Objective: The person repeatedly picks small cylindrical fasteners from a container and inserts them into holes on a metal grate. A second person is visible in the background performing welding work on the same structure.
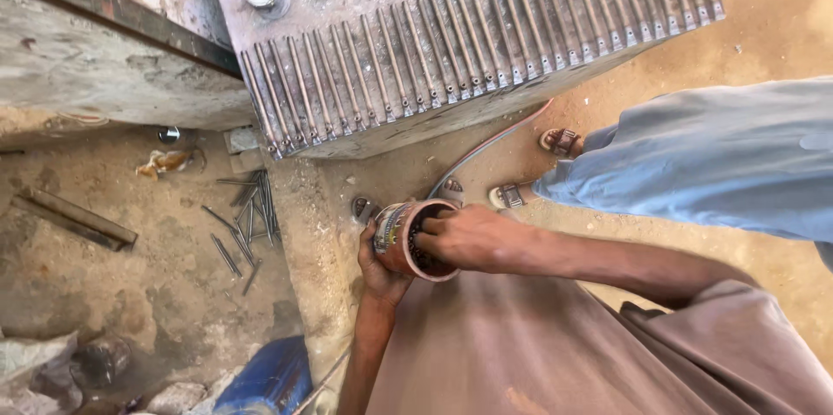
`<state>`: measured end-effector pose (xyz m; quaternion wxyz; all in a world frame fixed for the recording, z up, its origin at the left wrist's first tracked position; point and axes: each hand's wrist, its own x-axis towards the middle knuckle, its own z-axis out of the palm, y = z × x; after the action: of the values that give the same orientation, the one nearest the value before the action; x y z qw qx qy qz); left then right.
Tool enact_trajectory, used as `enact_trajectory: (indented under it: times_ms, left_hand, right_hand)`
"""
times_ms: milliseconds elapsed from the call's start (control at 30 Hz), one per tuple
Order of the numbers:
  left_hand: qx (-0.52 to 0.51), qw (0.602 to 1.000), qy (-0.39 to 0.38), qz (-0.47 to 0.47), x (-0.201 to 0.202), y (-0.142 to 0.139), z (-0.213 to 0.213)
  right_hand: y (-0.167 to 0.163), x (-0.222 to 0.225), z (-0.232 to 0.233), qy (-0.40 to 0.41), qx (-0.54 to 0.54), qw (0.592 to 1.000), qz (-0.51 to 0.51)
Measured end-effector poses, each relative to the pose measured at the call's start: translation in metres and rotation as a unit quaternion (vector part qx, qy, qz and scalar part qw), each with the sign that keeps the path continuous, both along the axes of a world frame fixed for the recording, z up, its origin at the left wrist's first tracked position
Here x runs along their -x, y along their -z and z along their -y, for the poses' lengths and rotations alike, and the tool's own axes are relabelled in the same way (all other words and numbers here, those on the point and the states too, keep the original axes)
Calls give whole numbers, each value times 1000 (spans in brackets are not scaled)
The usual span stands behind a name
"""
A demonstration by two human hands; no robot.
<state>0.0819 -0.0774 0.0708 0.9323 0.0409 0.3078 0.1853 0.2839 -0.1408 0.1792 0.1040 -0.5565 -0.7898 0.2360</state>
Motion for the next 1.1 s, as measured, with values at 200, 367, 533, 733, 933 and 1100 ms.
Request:
enact_trajectory:
  times_ms: [200, 367, 533, 733, 933, 1100]
  left_hand:
    - [-55, 994, 64, -62, -11, -1, 7]
    - [6, 996, 54, -64, -7, 10, 17]
    - [7, 998, 60, -35, -2, 19, 17]
    - [-8, 997, 70, -43, -6, 14, 6]
    - [-18, 994, 107, -30, -12, 3, -20]
    - [-56, 986, 152, -48, -19, 0, -49]
  right_hand:
    - [16, 12, -4, -34, -82, 996, -1]
    - [33, 24, -4, -70, 61, 993, 70]
    - [70, 10, 17, -89, 83, 986, 116]
    - [89, 13, 17, -106, 88, 975, 172]
    - [89, 19, 5, -55, 63, 987, 134]
    - [82, 24, -6, -22, -20, 982, 186]
